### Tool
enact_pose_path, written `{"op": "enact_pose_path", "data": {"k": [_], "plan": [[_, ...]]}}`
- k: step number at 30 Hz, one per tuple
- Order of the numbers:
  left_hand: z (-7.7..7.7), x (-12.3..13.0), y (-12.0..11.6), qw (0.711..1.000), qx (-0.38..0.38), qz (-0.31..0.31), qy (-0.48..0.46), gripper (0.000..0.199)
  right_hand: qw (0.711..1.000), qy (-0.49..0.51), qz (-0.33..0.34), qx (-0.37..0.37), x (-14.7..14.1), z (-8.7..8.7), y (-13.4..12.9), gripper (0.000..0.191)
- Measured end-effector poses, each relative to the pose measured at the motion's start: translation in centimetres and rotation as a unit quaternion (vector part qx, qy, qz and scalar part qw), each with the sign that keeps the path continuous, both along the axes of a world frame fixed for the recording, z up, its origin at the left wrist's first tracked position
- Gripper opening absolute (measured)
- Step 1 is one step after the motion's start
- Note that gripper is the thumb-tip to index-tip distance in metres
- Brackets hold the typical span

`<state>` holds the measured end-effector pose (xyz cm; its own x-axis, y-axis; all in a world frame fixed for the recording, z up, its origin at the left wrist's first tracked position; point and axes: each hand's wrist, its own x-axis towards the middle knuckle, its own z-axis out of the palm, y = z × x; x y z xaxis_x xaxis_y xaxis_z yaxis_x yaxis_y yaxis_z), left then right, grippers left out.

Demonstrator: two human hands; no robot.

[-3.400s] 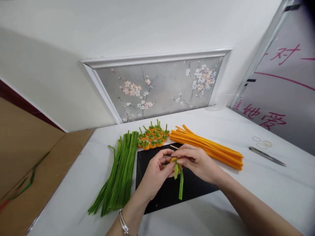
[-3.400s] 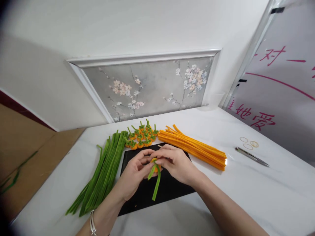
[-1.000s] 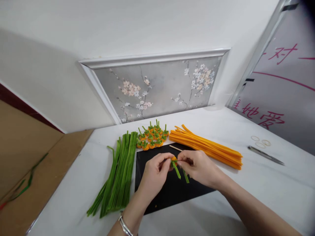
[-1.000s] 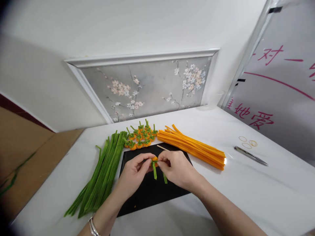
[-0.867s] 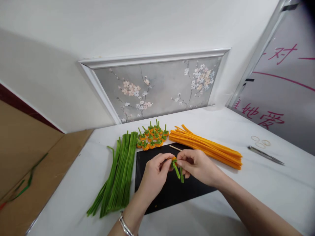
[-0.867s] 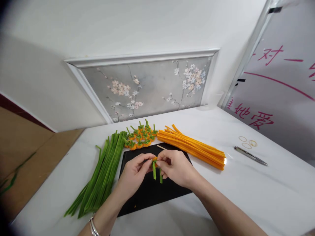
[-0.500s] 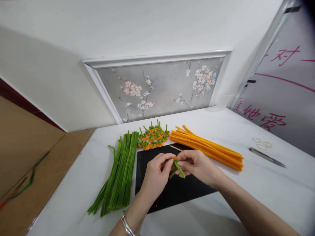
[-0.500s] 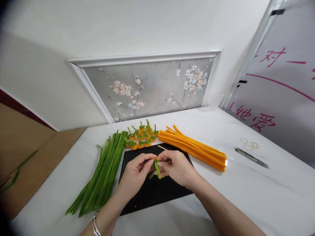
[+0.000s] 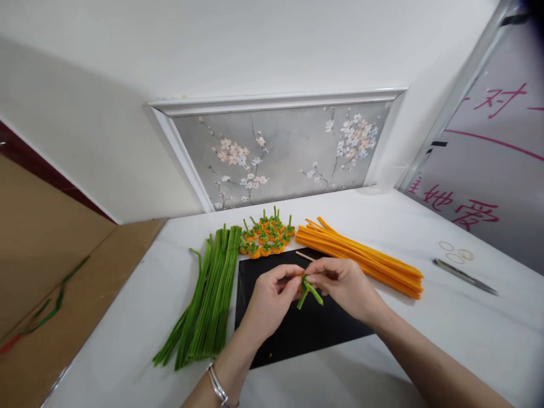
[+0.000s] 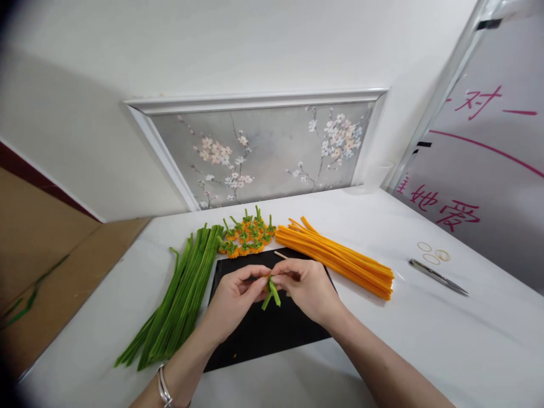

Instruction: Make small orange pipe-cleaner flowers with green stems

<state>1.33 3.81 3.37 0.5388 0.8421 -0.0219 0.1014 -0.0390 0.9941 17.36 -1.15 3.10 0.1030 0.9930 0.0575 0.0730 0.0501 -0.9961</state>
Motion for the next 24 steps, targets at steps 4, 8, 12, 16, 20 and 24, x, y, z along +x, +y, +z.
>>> {"op": "enact_pose_path", "data": {"k": [4, 8, 12, 16, 20, 24], "plan": [[-0.07, -0.11, -0.05, 0.999, 0.041, 0.009, 0.017, 0.018, 0.999, -0.004, 0.018, -0.027, 0.73, 0.27, -0.09, 0.026], [0.02, -0.19, -0.24, 0.965, 0.244, 0.020, 0.092, 0.016, 0.991, 0.063, 0.061, -0.097, 0.94, 0.53, -0.20, 0.044], [0.08, -0.12, -0.49, 0.916, 0.389, 0.004, 0.102, 0.018, 0.984, 0.098, 0.063, -0.138, 0.57, 0.44, -0.06, 0.049], [0.13, -0.15, -0.61, 0.906, 0.411, -0.022, 0.101, 0.019, 0.982, 0.111, 0.062, -0.142, 0.65, 0.23, 0.14, 0.050], [0.16, -0.24, -0.49, 0.901, 0.420, -0.030, 0.103, 0.017, 0.980, 0.125, 0.053, -0.143, 0.92, 0.06, 0.17, 0.048], [0.00, -0.22, -0.22, 0.893, 0.436, -0.047, 0.100, 0.021, 0.985, 0.114, 0.056, -0.115, 0.88, -0.07, 0.09, 0.037]]}}
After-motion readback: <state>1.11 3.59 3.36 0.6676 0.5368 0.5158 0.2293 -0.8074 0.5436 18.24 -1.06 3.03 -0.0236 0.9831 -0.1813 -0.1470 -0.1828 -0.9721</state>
